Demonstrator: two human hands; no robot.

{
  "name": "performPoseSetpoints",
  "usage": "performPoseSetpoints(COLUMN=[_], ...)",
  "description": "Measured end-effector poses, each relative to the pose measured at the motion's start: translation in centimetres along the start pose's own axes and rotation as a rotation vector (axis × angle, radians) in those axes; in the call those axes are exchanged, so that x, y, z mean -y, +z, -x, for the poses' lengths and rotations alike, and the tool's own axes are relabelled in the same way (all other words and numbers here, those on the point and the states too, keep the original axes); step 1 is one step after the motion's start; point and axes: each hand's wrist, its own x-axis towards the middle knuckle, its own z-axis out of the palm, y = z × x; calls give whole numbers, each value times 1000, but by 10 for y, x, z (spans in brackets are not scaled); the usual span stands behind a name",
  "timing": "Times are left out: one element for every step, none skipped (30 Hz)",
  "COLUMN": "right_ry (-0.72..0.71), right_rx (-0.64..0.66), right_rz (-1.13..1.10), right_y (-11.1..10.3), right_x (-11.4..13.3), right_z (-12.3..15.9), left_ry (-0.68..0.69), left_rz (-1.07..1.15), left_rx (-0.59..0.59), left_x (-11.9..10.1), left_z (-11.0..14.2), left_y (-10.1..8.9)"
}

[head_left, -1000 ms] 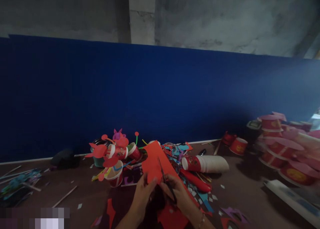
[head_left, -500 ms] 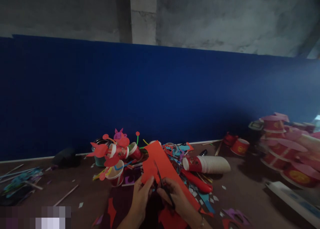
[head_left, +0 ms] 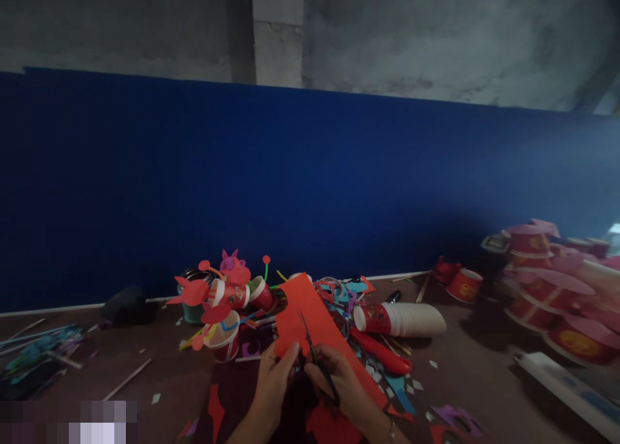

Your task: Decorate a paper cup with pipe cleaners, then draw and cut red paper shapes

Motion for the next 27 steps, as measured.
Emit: performPoseSetpoints(right_ry=[3, 4, 2, -2, -5, -8, -8, -4, 2, 8, 12, 18, 24, 31, 38, 44, 47, 45, 39, 31, 24, 19, 13, 5, -6, -20, -34], right_rx=[-6, -7, -5, -1, 2, 2, 2, 0, -1, 0, 1, 2, 1, -2, -4, -7, -7, -1, 6, 15, 24, 34, 41, 47, 53, 57, 60], right_rz=[6, 11, 12, 12, 9, 7, 10, 13, 19, 25, 30, 33, 34, 35, 34, 30, 26, 21, 14, 6, 1, 2, 5, 9, 13, 14, 12], right_y=[0, 0, 0, 0, 0, 0, 0, 0, 0, 0, 0, 0, 0, -1, -1, -1, -1, 0, 0, 1, 1, 2, 2, 3, 3, 3, 4], right_x=[0, -1, -1, -1, -2, -1, -1, 0, 2, 3, 4, 5, 5, 4, 3, 2, 1, 0, -1, -2, -2, -2, -2, -2, -2, -2, -2], right_z=[0, -1, -2, -2, -2, -2, -2, -1, -1, 0, 1, 1, 2, 1, 1, 0, 0, -1, -1, -1, -1, -1, 0, 1, 1, 1, 1], left_ry=[1, 0, 0, 0, 1, 2, 3, 4, 2, -1, -6, -10, -14, -18, -22, -25, -27, -29, -28, -27, -25, -22, -18, -11, -3, 8, 16], left_rz=[0, -1, -3, -4, -5, -4, -3, -1, 2, 6, 10, 15, 20, 24, 29, 32, 34, 34, 32, 28, 21, 9, -4, -16, -26, -31, -33], left_rx=[-1, -4, -9, -14, -19, -24, -30, -35, -41, -47, -53, -59, -67, -74, -82, -89, -95, -100, -104, -107, -109, -107, -103, -95, -81, -66, -49], left_x=[0, -1, -1, -1, -1, -1, -2, -2, -2, -3, -3, -3, -3, -3, -3, -2, -1, 0, 1, 3, 4, 4, 5, 5, 4, 4, 4], left_z=[0, 0, 0, 0, 0, 0, 0, 0, 0, -1, -1, -1, -1, -1, -1, -1, -1, -1, 0, 0, 0, 0, 0, 0, 0, 0, 0], left_y=[0, 0, 0, 0, 0, 0, 0, 0, 1, 1, 1, 1, 0, 0, 0, 0, 0, 0, 0, 0, 0, 0, 0, -1, -1, -2, -2])
